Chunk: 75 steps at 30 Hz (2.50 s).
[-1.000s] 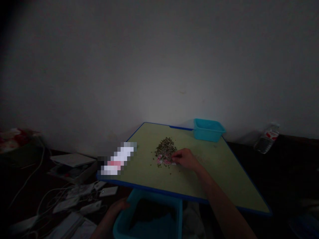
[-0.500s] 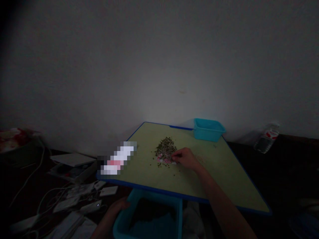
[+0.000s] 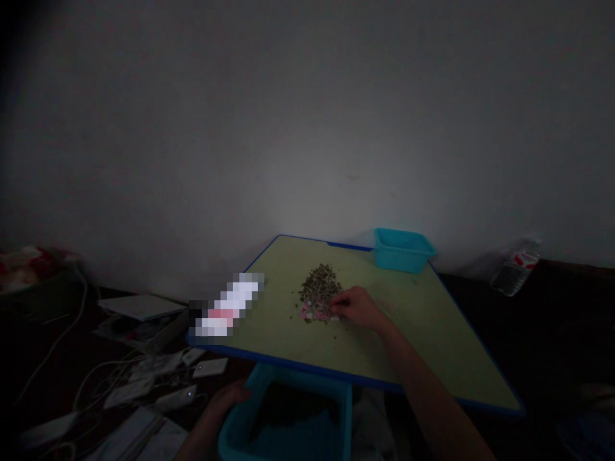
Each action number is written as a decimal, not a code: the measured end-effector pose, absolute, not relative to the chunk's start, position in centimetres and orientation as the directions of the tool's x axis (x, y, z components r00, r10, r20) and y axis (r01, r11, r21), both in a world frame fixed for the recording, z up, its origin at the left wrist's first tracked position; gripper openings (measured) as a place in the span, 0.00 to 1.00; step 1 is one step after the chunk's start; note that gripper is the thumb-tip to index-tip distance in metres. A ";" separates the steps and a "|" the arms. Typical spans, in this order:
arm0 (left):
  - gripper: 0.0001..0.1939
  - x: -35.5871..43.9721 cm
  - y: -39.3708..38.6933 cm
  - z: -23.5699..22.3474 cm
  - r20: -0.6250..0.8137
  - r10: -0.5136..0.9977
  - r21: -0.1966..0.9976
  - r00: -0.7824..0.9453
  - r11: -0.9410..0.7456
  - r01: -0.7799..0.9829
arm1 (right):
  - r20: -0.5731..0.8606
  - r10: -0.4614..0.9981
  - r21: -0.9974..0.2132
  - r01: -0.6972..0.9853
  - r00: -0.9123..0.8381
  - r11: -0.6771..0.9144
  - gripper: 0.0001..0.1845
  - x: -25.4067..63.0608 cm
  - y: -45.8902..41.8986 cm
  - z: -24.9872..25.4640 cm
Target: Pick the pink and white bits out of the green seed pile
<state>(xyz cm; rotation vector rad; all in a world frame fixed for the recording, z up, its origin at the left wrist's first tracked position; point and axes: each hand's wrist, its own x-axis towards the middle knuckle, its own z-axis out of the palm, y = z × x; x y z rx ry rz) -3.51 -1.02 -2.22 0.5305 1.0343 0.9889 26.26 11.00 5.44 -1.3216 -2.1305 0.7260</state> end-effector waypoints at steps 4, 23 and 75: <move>0.06 -3.4 -1.1 -1.7 -0.483 0.859 0.754 0.172 0.508 -0.417 | 0.159 0.906 -0.699 0.604 -0.392 0.384 0.11 26.3 10.9 5.6; 0.06 -3.5 -0.9 -2.5 -0.478 0.866 0.768 0.150 0.494 -0.408 | 0.143 0.918 -0.702 0.616 -0.371 0.358 0.12 26.3 11.1 5.4; 0.06 -3.6 -1.0 -2.1 -0.467 0.871 0.771 0.153 0.486 -0.412 | 0.136 0.916 -0.628 0.683 -0.377 0.374 0.11 25.6 9.8 6.0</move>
